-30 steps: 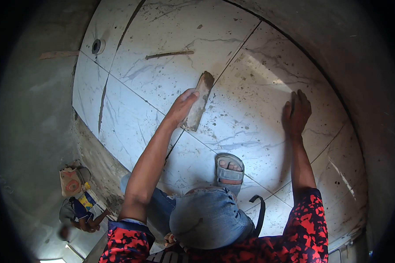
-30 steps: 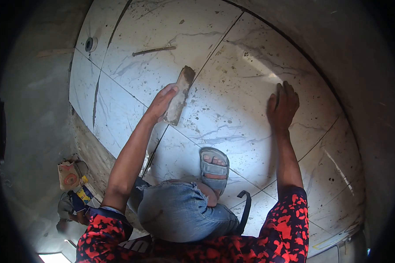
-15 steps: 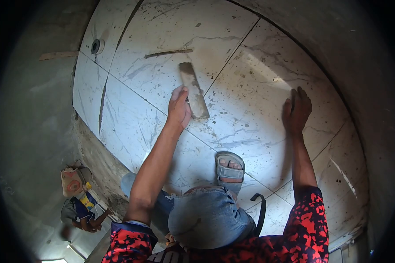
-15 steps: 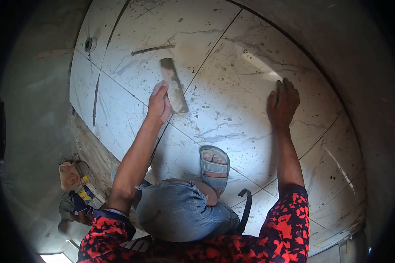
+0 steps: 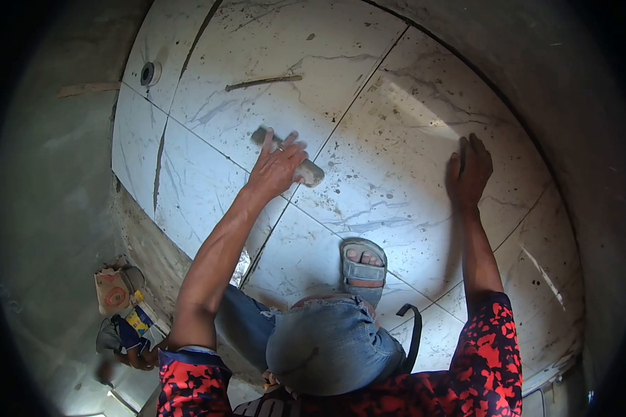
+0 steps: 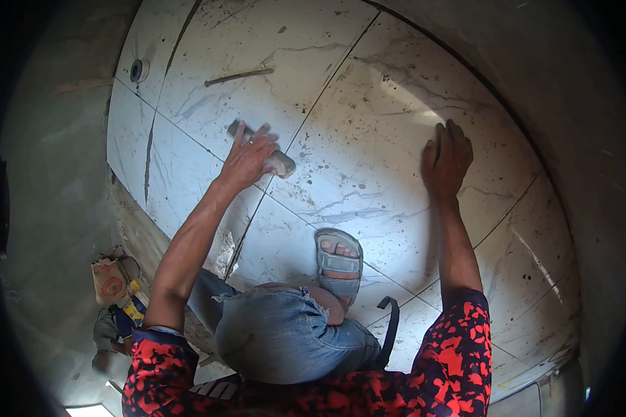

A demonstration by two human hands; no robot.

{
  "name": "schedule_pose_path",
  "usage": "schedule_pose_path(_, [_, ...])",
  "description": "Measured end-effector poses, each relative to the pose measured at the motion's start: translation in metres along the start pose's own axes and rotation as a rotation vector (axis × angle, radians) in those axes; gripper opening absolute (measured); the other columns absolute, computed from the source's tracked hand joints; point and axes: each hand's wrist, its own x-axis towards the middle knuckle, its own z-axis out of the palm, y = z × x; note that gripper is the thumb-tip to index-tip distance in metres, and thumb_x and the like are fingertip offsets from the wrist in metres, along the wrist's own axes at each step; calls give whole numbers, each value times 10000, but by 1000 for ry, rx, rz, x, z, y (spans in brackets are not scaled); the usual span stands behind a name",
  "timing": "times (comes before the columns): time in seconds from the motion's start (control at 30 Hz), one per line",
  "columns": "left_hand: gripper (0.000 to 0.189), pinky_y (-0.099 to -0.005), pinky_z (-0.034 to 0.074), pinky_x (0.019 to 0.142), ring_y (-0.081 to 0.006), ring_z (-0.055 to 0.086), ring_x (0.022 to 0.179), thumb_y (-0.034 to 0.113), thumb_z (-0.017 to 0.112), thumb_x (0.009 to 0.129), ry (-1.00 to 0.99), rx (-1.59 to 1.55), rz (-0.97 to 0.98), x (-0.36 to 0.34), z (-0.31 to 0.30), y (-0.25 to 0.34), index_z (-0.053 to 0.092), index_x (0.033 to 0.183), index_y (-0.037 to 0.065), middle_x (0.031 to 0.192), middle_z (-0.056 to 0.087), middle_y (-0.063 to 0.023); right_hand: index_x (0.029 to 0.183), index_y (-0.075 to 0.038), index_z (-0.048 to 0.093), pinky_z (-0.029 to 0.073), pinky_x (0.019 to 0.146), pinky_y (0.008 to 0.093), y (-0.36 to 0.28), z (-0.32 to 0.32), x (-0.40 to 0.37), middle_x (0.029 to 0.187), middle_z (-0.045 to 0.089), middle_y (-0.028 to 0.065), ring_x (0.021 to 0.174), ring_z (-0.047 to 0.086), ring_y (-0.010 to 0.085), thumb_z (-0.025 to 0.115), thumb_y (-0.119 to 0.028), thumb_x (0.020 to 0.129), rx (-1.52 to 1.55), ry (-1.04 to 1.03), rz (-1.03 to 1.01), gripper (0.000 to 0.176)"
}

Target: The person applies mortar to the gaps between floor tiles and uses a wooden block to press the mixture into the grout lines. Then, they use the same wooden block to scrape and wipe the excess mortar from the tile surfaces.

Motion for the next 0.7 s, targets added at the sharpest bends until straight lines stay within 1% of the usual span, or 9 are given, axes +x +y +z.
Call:
schedule_pose_path(0.07, [391, -482, 271, 1070, -302, 524, 1133, 156, 688, 780, -181, -77, -166, 2, -6, -1, 549, 1140, 90, 1179, 575, -105, 1193, -42, 532, 287, 1035, 468, 0, 0, 1, 1297, 482, 144, 1225, 419, 284, 559, -163, 831, -1, -1, 7, 382])
schedule_pose_path(0.1, [391, -482, 271, 1070, -302, 524, 1133, 156, 688, 780, -183, -74, -163, 0, -4, -2, 549, 1140, 90, 1179, 575, -105, 1194, -42, 534, 286, 1036, 467, 1, 0, 1, 1298, 482, 143, 1225, 419, 284, 558, -166, 832, 9, -5, 7, 383])
schedule_pose_path(0.17, [318, -402, 401, 942, -325, 582, 964, 183, 653, 819, 75, -491, -416, -9, 4, 1, 540, 1075, 33, 1013, 590, -145, 1194, -43, 535, 286, 1037, 466, 2, 0, 0, 1299, 481, 142, 1226, 418, 283, 558, -169, 833, 14, -11, 15, 383])
schedule_pose_path(0.3, [302, -381, 440, 850, -345, 567, 985, 195, 595, 867, 126, -667, -470, -15, 27, 15, 524, 1099, 15, 1027, 580, -174, 1201, -43, 532, 288, 1037, 461, 1, 0, 0, 1299, 482, 138, 1227, 418, 280, 552, -178, 837, -9, -21, 20, 388])
schedule_pose_path(0.37, [287, -386, 429, 880, -356, 558, 993, 177, 552, 891, 351, -705, -492, -10, 44, 25, 517, 1134, 27, 1033, 572, -192, 1202, -44, 532, 289, 1036, 459, 1, -1, 0, 1297, 482, 137, 1228, 417, 279, 550, -179, 839, -17, -16, 10, 388])
schedule_pose_path(0.4, [328, -388, 430, 883, -360, 548, 1018, 175, 518, 909, 429, -659, -436, -8, 49, 28, 498, 1209, 45, 1075, 554, -206, 1201, -45, 532, 290, 1035, 459, 2, 0, 1, 1296, 483, 136, 1227, 418, 277, 550, -179, 840, -15, -14, 12, 386])
schedule_pose_path(0.53, [397, -386, 432, 884, -350, 542, 1036, 219, 503, 924, 413, -645, -436, -17, 53, 35, 469, 1288, 62, 1115, 538, -200, 1202, -48, 531, 291, 1033, 459, 0, -1, 1, 1294, 484, 137, 1224, 419, 276, 550, -177, 839, -14, -10, 4, 386])
schedule_pose_path(0.6, [458, -383, 437, 870, -342, 547, 1010, 270, 504, 928, 401, -580, -505, -23, 58, 31, 441, 1339, 79, 1101, 532, -195, 1202, -48, 530, 290, 1032, 460, 1, 0, 1, 1292, 484, 139, 1223, 420, 277, 550, -176, 839, -12, -5, 0, 385])
schedule_pose_path(0.7, [469, -386, 441, 847, -336, 552, 971, 305, 516, 923, 330, -560, -570, -25, 57, 27, 459, 1333, 84, 1052, 539, -188, 1198, -47, 530, 289, 1032, 464, 0, 0, 1, 1289, 484, 143, 1220, 421, 280, 549, -175, 841, -16, -11, 3, 380])
